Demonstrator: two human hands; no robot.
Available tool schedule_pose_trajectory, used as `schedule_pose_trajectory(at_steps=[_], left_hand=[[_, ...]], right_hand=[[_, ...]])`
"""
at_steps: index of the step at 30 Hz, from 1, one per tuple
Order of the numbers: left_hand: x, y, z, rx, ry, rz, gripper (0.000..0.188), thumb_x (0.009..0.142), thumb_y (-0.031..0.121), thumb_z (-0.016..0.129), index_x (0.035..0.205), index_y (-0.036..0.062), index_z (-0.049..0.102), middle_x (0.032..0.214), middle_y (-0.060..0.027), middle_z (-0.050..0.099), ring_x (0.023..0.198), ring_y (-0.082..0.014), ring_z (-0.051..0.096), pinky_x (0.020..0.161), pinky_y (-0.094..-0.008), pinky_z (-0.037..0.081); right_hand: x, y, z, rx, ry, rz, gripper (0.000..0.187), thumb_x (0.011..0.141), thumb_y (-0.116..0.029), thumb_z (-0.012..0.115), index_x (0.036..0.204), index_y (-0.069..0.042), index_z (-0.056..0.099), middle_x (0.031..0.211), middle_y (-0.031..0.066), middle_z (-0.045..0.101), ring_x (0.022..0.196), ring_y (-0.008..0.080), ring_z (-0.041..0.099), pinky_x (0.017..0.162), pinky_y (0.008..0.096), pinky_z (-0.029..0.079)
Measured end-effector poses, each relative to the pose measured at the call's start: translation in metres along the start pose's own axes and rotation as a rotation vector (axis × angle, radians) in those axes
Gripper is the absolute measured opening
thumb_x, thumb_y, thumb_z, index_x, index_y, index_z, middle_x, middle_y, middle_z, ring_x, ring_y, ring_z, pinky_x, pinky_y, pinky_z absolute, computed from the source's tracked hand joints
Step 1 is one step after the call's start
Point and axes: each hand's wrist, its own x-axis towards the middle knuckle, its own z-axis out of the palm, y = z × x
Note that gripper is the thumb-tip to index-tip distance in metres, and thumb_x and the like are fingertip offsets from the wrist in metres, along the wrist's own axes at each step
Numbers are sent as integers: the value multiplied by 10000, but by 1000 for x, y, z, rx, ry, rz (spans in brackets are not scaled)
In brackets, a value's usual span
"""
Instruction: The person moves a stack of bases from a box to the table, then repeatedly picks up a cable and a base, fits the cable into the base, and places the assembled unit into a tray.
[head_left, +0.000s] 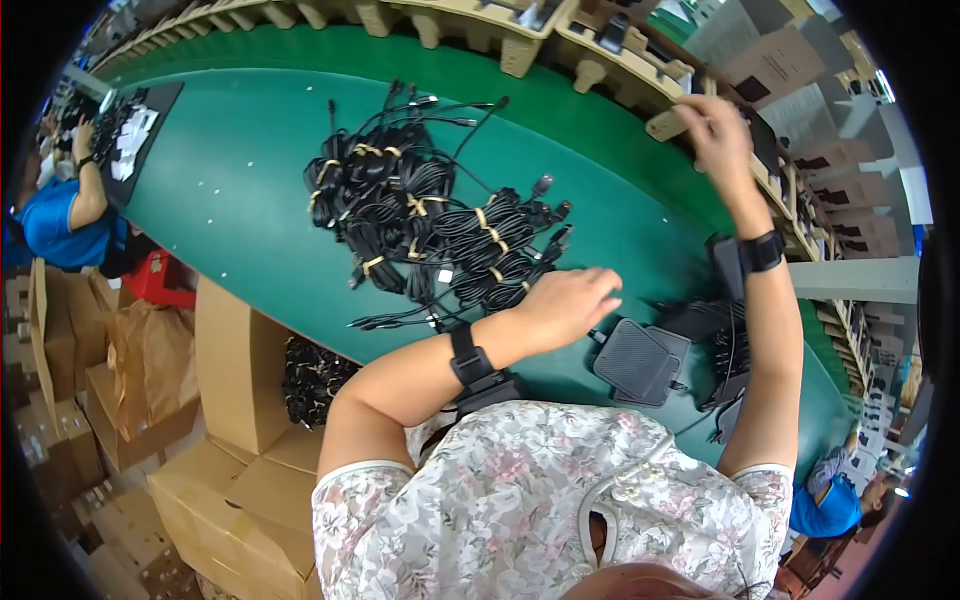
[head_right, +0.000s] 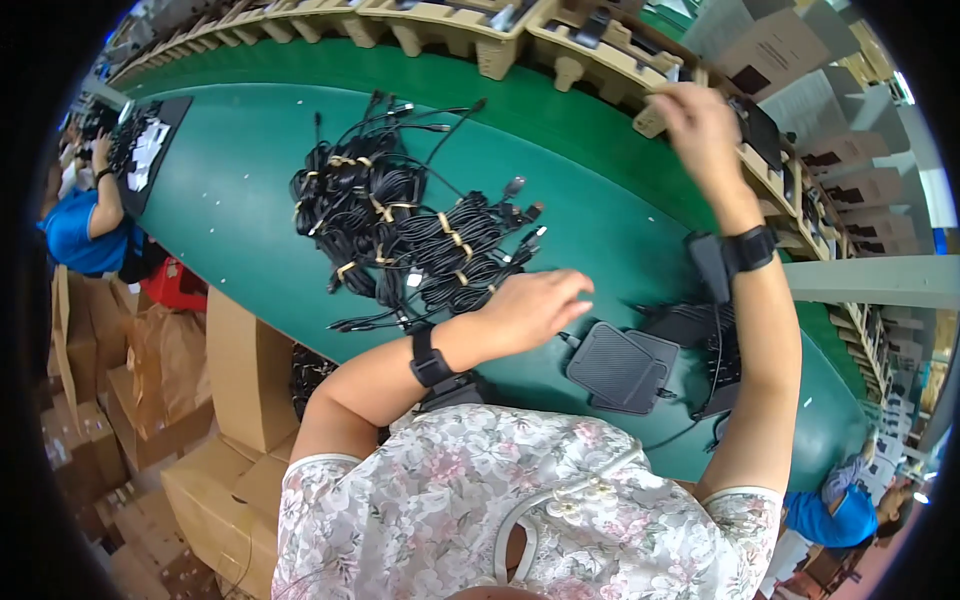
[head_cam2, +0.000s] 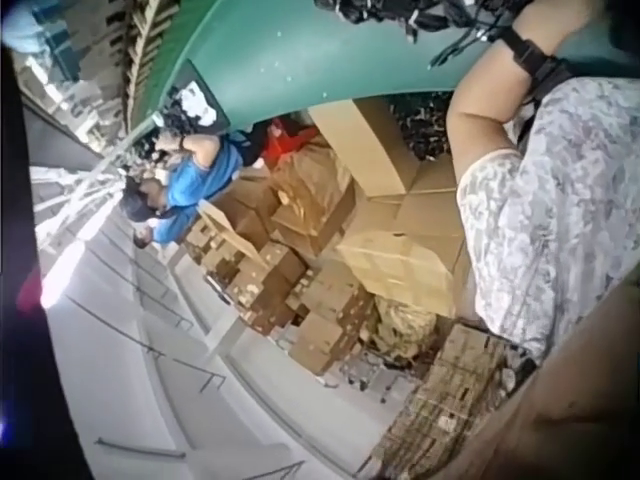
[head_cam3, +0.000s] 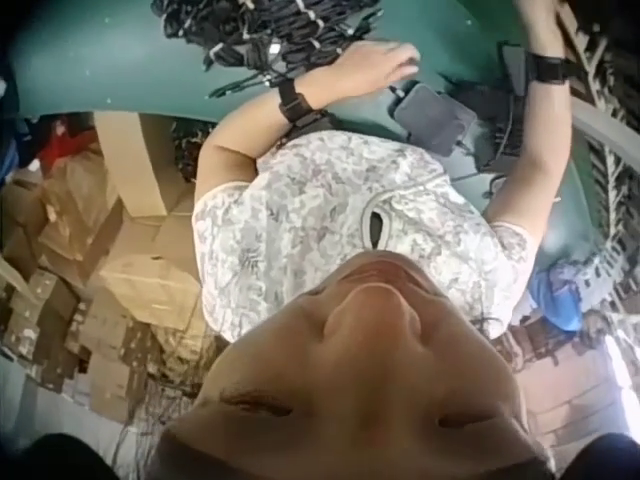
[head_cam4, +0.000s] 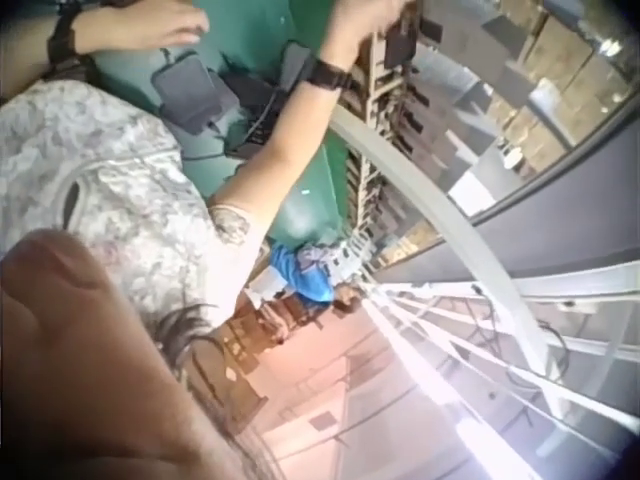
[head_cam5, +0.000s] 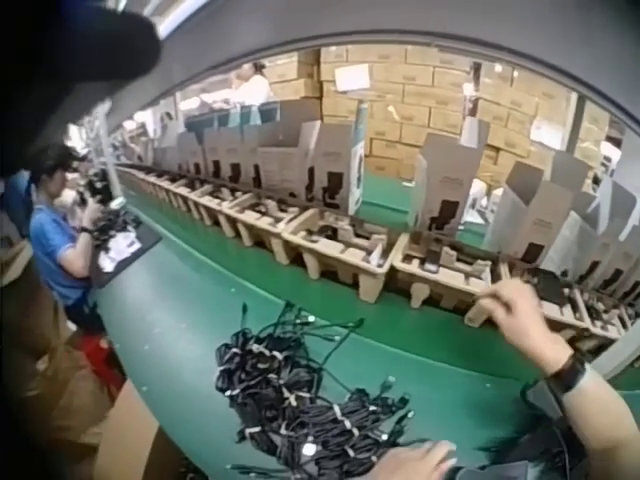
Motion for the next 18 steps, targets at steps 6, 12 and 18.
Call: schedule_pose_trajectory(at_steps=[6, 12, 18], left_hand=[[-8, -9, 3, -27, -80, 34, 167, 835, 199, 582, 931, 62, 588, 878, -119, 611, 841, -266, 602, 692, -368, 481], [-6, -1, -3, -265, -97, -50, 183, 799, 207, 619, 925, 74, 609, 962, -131, 610, 861, -286, 599, 743, -366, 478], [12, 35, -56, 149, 354, 654, 287, 745, 238, 681, 964, 61, 622, 1025, -120, 598, 945, -322, 565, 801, -389, 462]], right_hand=[[-18, -168, 81, 371, -499, -616, 248, 818, -214, 614, 1013, -62, 598, 901, 116, 583, 855, 299, 552, 754, 380, 439], [-27, -182, 79, 163, -557, -656, 244, 795, -202, 630, 986, -64, 568, 865, 108, 551, 847, 298, 539, 744, 396, 426], [-24, -143, 16, 297, -442, -277, 247, 758, -139, 672, 956, -42, 560, 892, 77, 577, 850, 261, 552, 724, 339, 441]])
